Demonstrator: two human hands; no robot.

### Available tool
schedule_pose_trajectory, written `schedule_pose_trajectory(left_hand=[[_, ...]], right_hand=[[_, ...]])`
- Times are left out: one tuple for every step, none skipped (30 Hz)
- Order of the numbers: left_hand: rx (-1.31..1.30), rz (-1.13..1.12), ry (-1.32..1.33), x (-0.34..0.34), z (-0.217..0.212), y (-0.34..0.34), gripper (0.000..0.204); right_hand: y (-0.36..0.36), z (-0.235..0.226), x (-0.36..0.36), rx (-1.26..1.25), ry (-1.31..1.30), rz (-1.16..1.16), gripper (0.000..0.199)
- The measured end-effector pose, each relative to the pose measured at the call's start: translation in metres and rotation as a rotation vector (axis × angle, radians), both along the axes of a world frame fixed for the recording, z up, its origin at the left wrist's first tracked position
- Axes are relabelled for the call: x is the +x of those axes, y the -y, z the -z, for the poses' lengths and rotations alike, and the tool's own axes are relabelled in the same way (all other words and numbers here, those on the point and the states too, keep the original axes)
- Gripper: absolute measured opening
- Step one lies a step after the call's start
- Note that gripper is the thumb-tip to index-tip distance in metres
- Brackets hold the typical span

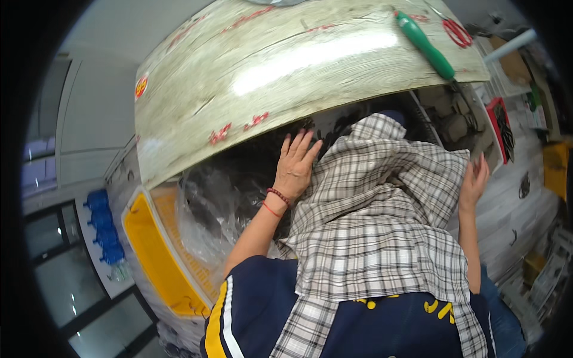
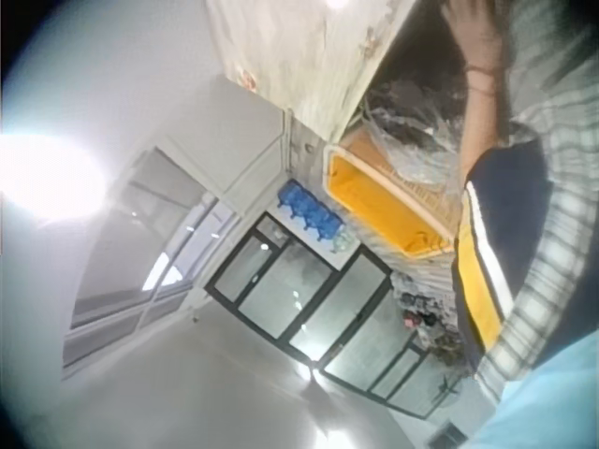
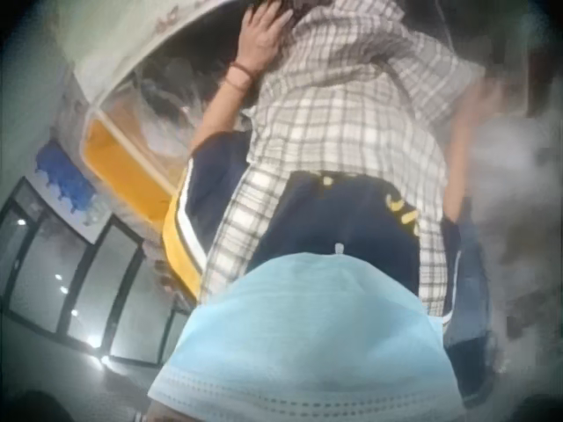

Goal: The person stacks and organizes flat cardboard pieces on a table, then uses a green rotary cutter to trim the edges of individual pieces one at a time. Trimmed pieces are placed into a red tray while the person continues handling and cutting additional pieces.

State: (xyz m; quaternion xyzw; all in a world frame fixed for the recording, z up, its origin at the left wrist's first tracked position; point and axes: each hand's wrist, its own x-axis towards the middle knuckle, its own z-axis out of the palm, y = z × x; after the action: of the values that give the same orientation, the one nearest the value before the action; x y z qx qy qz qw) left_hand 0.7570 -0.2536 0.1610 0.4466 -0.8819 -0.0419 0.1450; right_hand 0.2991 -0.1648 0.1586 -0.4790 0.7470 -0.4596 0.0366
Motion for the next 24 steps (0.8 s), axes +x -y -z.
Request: schedule_pose_trajectory(left_hand=[[0.08,-0.164,-0.027,0.011,0.019,-0.016,0.046],[0.158,-0.312,-0.061,0.017,0.037,-0.029,0.044],[0.599,-0.52,-0.037,0.023,0.062,-0.037,0.041],[1.038,-0.687,0.003,0.025,0.091,-0.038,0.039],[1.215,-0.644,-0.373,0.04,0.135,-0.06,0.038],[1.358,-0.577,-0.763,0.055,0.175,-0.085,0.038],[1.324,-0.384,-0.705,0.052,0.172,-0.088,0.037],[1.274,-0.19,-0.644,0.049,0.16,-0.085,0.036],[1.255,-0.105,-0.589,0.043,0.153,-0.081,0.037],[1.255,-0.109,-0.543,0.04,0.145,-0.079,0.037],[1.265,-0.111,-0.496,0.034,0.138,-0.076,0.037],[1.276,-0.146,-0.446,0.028,0.129,-0.074,0.037],[1.285,-0.194,-0.399,0.023,0.12,-0.078,0.038],[1.295,-0.252,-0.365,0.019,0.11,-0.083,0.038],[1.3,-0.321,-0.338,0.018,0.099,-0.087,0.038],[1.305,-0.374,-0.328,0.012,0.089,-0.09,0.038],[1.313,-0.401,-0.316,0.004,0.081,-0.084,0.039],[1.316,-0.436,-0.314,-0.003,0.073,-0.083,0.039],[1.319,-0.478,-0.317,-0.01,0.063,-0.084,0.039],[1.326,-0.512,-0.323,-0.019,0.058,-0.077,0.039],[1.326,-0.518,-0.322,-0.031,0.057,-0.069,0.039],[1.337,-0.543,-0.334,-0.042,0.054,-0.055,0.04],[1.348,-0.527,-0.329,-0.058,0.056,-0.042,0.04],[1.353,-0.572,-0.35,-0.066,0.055,-0.042,0.04]], right_hand=[[-0.017,0.017,-0.008,0.113,-0.031,0.021,0.037],[-0.037,0.037,-0.023,0.224,-0.072,0.059,0.038],[-0.065,0.078,-0.052,0.406,0.168,0.159,0.035],[-0.093,0.117,-0.079,0.582,0.392,0.29,0.033],[-0.109,0.137,-0.088,0.775,0.573,0.392,0.033],[-0.129,0.149,-0.102,0.88,0.637,0.448,0.032],[-0.152,0.16,-0.111,0.932,0.657,0.488,0.032],[-0.167,0.161,-0.114,0.955,0.672,0.512,0.032],[-0.18,0.166,-0.114,0.971,0.673,0.517,0.032],[-0.184,0.166,-0.108,0.977,0.663,0.494,0.031],[-0.187,0.168,-0.101,0.979,0.649,0.47,0.031],[-0.192,0.167,-0.1,0.99,0.633,0.45,0.031],[-0.194,0.166,-0.095,0.997,0.595,0.426,0.031],[-0.19,0.162,-0.087,1.017,0.553,0.386,0.031],[-0.178,0.161,-0.07,1.037,0.51,0.327,0.03],[-0.167,0.155,-0.057,1.049,0.474,0.275,0.03],[-0.161,0.146,-0.044,1.049,0.452,0.24,0.03],[-0.154,0.139,-0.032,1.059,0.43,0.189,0.03],[-0.148,0.132,-0.02,1.069,0.408,0.12,0.03],[-0.144,0.128,-0.007,1.086,0.394,0.069,0.029],[-0.139,0.126,0.004,1.09,0.373,0.009,0.029],[-0.131,0.123,0.011,1.104,0.361,-0.031,0.029],[-0.132,0.122,0.015,1.122,0.363,-0.047,0.029],[-0.133,0.122,0.021,1.146,0.344,-0.103,0.029]])
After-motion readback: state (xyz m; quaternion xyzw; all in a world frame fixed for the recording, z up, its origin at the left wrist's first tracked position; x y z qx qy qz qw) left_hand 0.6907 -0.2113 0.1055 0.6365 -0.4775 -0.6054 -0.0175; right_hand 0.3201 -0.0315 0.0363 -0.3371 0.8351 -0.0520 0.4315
